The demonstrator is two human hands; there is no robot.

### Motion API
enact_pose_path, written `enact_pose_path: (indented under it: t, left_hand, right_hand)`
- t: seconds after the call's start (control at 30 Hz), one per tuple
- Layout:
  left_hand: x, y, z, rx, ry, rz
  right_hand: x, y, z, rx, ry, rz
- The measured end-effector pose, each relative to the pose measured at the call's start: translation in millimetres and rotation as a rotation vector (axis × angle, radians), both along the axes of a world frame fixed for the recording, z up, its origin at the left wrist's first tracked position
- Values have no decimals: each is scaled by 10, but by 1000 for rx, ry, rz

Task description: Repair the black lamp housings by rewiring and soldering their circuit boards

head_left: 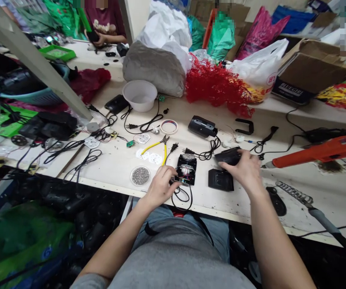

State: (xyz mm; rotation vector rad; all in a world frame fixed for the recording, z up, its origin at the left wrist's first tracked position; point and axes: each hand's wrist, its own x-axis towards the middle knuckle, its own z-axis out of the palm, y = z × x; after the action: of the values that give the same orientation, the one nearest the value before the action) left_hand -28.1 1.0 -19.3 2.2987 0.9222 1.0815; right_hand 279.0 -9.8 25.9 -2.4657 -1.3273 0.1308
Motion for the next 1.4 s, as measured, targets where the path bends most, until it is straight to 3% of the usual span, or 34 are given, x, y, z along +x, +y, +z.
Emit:
enact_pose_path:
  t: [0.1, 0.2, 0.3, 0.4, 0.53, 0.67, 0.83, 1.2, 1.4]
  left_hand:
    - [-23, -9, -40, -72, 6, 85]
    - [-15, -5, -83, -127, 54, 100]
    - [26, 1, -98, -181, 78, 109]
    - [67, 4, -72, -223, 89, 139]
    - [83, 14, 3, -290, 126, 140]
    - [80, 27, 55, -364, 154, 131]
    - [89, 28, 17, -353, 123, 82]
    - [92, 46, 0, -333, 99, 44]
    - [114, 65, -31, -329, 69, 33]
  right_hand:
    - [-10, -100, 350, 95, -40, 33]
    - [-158, -163, 593, 249, -19, 370]
    - [-420, -121, 599, 239, 105, 793]
    - [-600, -10, 447, 162, 169, 965]
    - [-590, 83, 307, 134, 218, 959]
    - [-545, 51, 325, 103, 235, 983]
    - [-669, -7, 310, 57, 203, 1055]
    - [-775, 58, 180, -19, 149, 1067]
    - [-806, 42, 196, 8, 81, 1000]
